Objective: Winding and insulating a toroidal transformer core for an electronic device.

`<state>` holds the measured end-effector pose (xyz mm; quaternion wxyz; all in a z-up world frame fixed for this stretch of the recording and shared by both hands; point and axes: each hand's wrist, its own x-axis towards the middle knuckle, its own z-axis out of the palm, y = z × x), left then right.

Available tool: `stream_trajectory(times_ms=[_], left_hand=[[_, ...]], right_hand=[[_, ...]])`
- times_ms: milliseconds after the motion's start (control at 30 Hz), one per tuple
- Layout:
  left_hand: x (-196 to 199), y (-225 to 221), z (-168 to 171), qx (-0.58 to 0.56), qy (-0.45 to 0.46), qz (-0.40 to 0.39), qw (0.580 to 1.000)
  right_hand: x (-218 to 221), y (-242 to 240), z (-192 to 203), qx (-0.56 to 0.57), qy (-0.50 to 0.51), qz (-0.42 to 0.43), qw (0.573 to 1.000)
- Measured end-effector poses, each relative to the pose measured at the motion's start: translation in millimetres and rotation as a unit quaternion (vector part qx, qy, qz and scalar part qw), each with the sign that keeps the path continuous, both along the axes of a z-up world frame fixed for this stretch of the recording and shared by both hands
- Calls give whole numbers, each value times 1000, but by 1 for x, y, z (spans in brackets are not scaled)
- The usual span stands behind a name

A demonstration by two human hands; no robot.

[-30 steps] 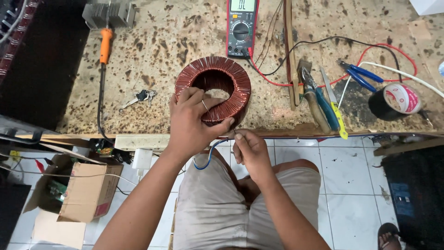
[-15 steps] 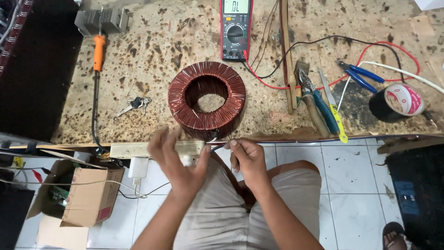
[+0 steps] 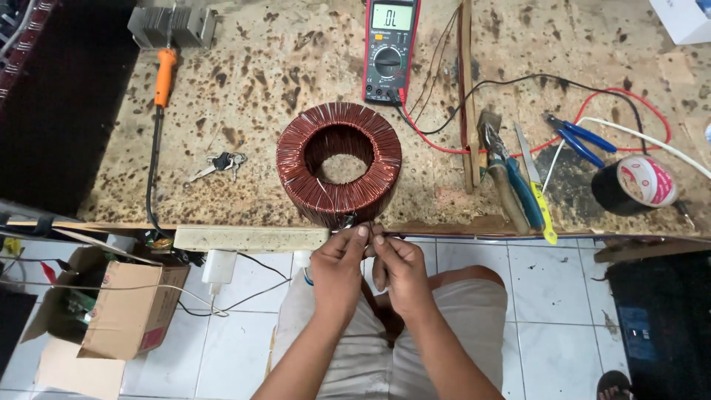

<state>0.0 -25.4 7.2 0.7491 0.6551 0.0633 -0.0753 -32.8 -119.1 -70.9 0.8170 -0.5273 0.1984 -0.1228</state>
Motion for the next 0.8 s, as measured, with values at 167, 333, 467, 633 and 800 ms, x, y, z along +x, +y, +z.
stream_trajectory(times_ms=[167,333,467,633,800], left_hand=[[0,-9,-8,-79,94,-2,992],[4,-17,-44,-144,99,10,985],[6,-16,-50,-171,159,-13,972],[4,-16,-53,-236,122,-29,964],[5,-18,-40,-206,152,-10,967]], right_hand=[[-8,6,8,5,2,-5,1000],[-17,2,40,-222,30,-25,974],[-46,-29,34,-344,-10,-105,933],[-9,-146,90,-565,39,-210,797],[38,-292,74,-811,123,-81,567]])
